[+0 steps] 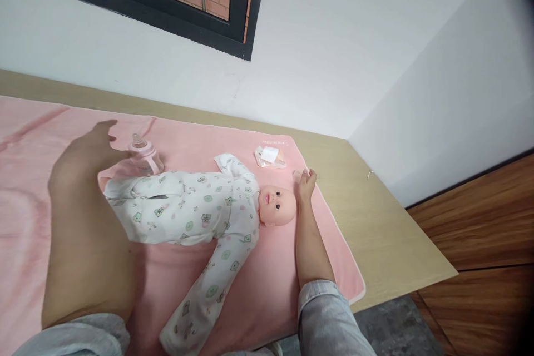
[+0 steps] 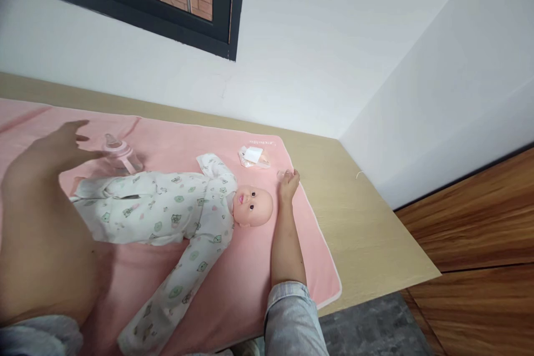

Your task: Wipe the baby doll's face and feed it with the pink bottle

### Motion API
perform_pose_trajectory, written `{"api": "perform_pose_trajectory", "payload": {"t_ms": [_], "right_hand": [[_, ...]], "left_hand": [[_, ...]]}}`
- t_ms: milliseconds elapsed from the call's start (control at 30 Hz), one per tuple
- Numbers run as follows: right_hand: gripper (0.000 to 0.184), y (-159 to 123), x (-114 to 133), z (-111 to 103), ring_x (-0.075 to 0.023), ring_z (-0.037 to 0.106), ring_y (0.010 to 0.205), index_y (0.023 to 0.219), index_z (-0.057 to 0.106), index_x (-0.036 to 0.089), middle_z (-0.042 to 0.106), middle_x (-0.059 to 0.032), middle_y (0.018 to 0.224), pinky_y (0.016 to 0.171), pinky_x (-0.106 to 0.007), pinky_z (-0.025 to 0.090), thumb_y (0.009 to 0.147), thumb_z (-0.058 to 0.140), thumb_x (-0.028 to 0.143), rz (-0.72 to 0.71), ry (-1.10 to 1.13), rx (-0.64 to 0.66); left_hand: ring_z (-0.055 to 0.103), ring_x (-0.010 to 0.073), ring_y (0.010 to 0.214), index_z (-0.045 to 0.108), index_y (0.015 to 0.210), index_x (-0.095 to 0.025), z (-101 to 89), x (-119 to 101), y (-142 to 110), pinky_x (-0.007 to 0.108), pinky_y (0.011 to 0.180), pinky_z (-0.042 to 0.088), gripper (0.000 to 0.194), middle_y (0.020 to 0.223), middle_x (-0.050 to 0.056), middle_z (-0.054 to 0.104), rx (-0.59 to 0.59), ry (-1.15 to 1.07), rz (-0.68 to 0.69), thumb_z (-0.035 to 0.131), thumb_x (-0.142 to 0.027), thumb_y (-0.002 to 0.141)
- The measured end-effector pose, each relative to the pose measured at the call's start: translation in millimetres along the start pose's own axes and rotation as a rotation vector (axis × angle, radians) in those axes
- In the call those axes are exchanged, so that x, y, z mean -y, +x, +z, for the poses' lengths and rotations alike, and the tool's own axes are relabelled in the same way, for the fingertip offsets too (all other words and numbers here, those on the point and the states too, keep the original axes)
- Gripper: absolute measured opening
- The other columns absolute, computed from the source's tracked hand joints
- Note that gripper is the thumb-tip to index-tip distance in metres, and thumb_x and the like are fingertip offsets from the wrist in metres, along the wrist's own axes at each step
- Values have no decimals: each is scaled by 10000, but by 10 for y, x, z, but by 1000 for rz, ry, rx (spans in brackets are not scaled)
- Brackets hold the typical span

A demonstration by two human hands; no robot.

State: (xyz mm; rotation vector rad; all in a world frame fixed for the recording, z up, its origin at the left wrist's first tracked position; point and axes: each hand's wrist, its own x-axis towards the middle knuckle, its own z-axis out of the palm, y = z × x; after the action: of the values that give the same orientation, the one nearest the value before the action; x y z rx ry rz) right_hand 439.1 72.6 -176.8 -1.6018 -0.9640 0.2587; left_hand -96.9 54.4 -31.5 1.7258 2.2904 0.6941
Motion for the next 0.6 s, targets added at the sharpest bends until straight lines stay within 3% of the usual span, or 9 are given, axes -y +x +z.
{"api": "perform_pose_trajectory", "payload": {"t_ms": [67,167,200,300,400,500,600], "right_hand": [[574,-18,55,-22,-277,500,1284,1266,502,86,537,-234,1355,1133,-448,352,924,356,524,-48,11,-52],[489,-72,171,-57,-262,533,1194,1146,571,136,607,-187,1240,1084,-444,386,944,309,497,-140,21,-141],[473,-96,212,-63,-258,541,1160,1107,587,150,624,-174,1199,1061,-438,399,949,296,489,-175,20,-157],[461,-177,323,-57,-246,558,1073,1023,611,183,653,-140,1093,994,-412,425,965,261,478,-282,16,-130],[461,-246,388,-12,-231,564,1006,952,621,202,664,-111,1004,948,-385,433,976,249,473,-366,9,-7],[451,-282,402,59,-225,551,988,913,627,199,669,-102,974,931,-369,428,976,270,466,-398,-10,169],[430,-289,386,142,-224,546,976,905,634,189,674,-105,971,917,-363,425,965,310,466,-355,-46,333]], "left_hand": [[550,345,1212,281,1516,-144,-119,-194,-161,318,708,334,1040,1306,158,579,-108,-30,56,424,-882,797],[529,301,1217,347,1461,-65,-183,-651,-447,367,729,295,956,1260,174,592,-236,-110,321,302,-831,892],[577,311,1164,425,1436,-97,-159,-835,-537,360,730,358,939,1228,149,629,-259,-144,373,315,-838,868],[611,274,1144,505,1391,-156,33,-1400,-740,377,853,459,728,1276,116,641,-8,-183,582,414,-682,897],[640,303,1100,420,1494,-180,327,-1881,-812,404,897,470,663,1262,123,665,244,76,752,435,-482,904],[636,315,1089,421,1505,-222,641,-2224,-775,391,880,463,612,1264,120,669,475,245,927,431,-353,907],[624,308,1069,546,1398,-209,950,-2467,-701,372,880,461,529,1260,131,666,671,229,980,462,-344,894]]}}
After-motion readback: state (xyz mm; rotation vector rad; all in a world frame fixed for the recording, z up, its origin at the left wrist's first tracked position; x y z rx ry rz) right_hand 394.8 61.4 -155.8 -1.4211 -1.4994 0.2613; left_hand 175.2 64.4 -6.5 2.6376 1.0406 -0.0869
